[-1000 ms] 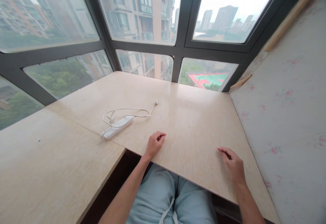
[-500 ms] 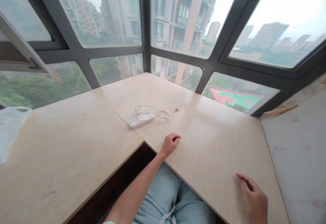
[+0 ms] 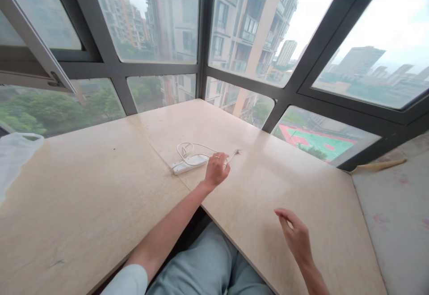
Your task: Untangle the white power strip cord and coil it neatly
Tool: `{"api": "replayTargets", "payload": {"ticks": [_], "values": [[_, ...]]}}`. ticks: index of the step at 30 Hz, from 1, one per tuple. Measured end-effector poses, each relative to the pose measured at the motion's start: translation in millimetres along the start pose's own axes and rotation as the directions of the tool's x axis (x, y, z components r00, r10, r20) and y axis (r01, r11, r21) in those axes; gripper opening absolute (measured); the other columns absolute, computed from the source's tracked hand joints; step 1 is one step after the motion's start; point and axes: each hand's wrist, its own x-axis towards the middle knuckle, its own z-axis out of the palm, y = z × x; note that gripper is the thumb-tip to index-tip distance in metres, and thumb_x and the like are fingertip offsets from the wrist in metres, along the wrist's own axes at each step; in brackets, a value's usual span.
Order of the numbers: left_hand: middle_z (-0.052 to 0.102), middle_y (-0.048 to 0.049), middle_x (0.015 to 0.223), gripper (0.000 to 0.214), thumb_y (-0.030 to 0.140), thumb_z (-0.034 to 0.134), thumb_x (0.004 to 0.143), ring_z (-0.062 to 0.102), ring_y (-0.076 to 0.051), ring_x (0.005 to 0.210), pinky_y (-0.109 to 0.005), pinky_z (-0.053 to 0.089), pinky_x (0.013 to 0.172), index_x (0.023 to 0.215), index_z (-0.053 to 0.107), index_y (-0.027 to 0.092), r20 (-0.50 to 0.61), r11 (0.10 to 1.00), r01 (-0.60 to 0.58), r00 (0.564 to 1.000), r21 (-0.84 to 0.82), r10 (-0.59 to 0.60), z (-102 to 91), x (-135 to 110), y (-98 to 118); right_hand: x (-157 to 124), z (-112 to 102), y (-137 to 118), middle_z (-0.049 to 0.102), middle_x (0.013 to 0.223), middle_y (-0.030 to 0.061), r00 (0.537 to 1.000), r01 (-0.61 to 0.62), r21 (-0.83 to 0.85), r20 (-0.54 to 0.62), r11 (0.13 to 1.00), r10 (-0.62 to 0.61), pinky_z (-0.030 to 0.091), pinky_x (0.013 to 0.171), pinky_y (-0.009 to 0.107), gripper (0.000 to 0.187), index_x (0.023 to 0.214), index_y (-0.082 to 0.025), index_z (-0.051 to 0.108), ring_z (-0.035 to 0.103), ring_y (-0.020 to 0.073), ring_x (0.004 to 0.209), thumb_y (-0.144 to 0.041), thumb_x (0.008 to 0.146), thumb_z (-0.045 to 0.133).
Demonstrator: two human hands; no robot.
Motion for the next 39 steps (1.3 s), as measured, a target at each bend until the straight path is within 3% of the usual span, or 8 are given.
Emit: {"api": "replayTargets", "payload": {"ticks": [5,10,14,19,25,29,35,39], "values": [[0.053,-0.0149,0.136,0.05,0.033,0.063,0.078,0.035,-0.03,0.136,-0.046,0.033,0.108,0.124,0.053,0.016,0.445,0.968,-0.089,0.895,0.236,-0.026,10.5,72.8,-22.9,98.9,86.2,-60.5,0.068,0.102,0.0088,0.898,0.361,0.031,0.256,0.932,-0.357,0.054,0.077,0.033,0.025,0.101,-0.021,0.066,0.065,0.0199,0.089,-0.02,0.09,0.044],[0.064,-0.0134,0.118,0.054,0.05,0.067,0.072,0.053,-0.032,0.12,-0.051,0.037,0.102,0.115,0.059,0.019,0.662,0.963,-0.154,0.749,0.219,-0.031,34.6,87.8,-37.8,172.8,154.2,-76.8,0.057,0.128,0.0118,0.747,0.564,-0.396,0.619,0.725,-0.243,0.049,0.079,0.031,0.045,0.126,-0.02,0.054,0.062,0.0215,0.104,-0.004,0.085,0.043],[0.065,-0.0136,0.115,0.039,0.042,0.065,0.072,0.058,-0.031,0.111,-0.051,0.04,0.097,0.106,0.064,0.022,0.724,0.957,-0.184,0.689,0.225,-0.038,37.7,82.7,-44.8,193.5,172.5,-68.3,0.064,0.112,0.011,0.618,0.699,-0.441,0.768,0.563,-0.166,0.044,0.073,0.029,0.031,0.109,-0.019,0.063,0.064,0.021,0.093,-0.006,0.088,0.045],[0.059,-0.0187,0.126,0.047,0.046,0.068,0.068,0.052,-0.036,0.118,-0.059,0.034,0.1,0.108,0.066,0.022,0.747,0.942,-0.177,0.657,0.287,-0.104,31.0,89.7,-51.4,199.3,157.7,-59.9,0.065,0.102,0.0112,0.554,0.773,-0.402,0.805,0.491,-0.213,0.039,0.075,0.029,0.025,0.098,-0.019,0.065,0.059,0.0207,0.091,-0.013,0.095,0.041],[0.07,-0.0166,0.107,0.034,0.044,0.069,0.07,0.06,-0.034,0.105,-0.065,0.03,0.098,0.094,0.071,0.02,0.785,0.917,-0.124,0.567,0.38,-0.248,5.8,104.6,-70.6,212.2,123.5,-50.9,0.066,0.096,0.0106,0.616,0.779,-0.507,0.728,0.367,-0.3,0.031,0.073,0.03,0.026,0.102,-0.017,0.063,0.056,0.0212,0.089,-0.019,0.1,0.037],[0.069,-0.016,0.114,0.035,0.047,0.061,0.077,0.061,-0.033,0.105,-0.058,0.041,0.091,0.099,0.071,0.021,0.768,0.897,-0.087,0.555,0.434,-0.318,-21.1,105.0,-88.6,223.0,107.8,-45.3,0.067,0.094,0.01,0.698,0.711,-0.581,0.652,0.397,-0.295,0.029,0.071,0.031,0.027,0.102,-0.017,0.063,0.056,0.0214,0.088,-0.019,0.1,0.036],[0.066,-0.0159,0.119,0.044,0.054,0.046,0.087,0.06,-0.031,0.109,-0.049,0.042,0.094,0.107,0.068,0.021,0.715,0.894,-0.09,0.637,0.439,-0.287,-44.3,85.3,-104.4,225.1,121.8,-44.8,0.068,0.097,0.0097,0.785,0.598,-0.622,0.583,0.506,-0.21,0.033,0.072,0.03,0.022,0.1,-0.019,0.062,0.059,0.0205,0.09,-0.017,0.098,0.04],[0.062,-0.0191,0.121,0.05,0.057,0.047,0.089,0.055,-0.032,0.117,-0.051,0.036,0.102,0.11,0.065,0.016,0.613,0.91,-0.15,0.779,0.387,-0.132,-52.9,65.2,-110.9,226.5,146.5,-53.0,0.067,0.099,0.0134,0.832,0.522,-0.648,0.531,0.554,-0.163,0.035,0.07,0.03,0.025,0.102,-0.016,0.06,0.062,0.0203,0.084,-0.015,0.098,0.036]]}}
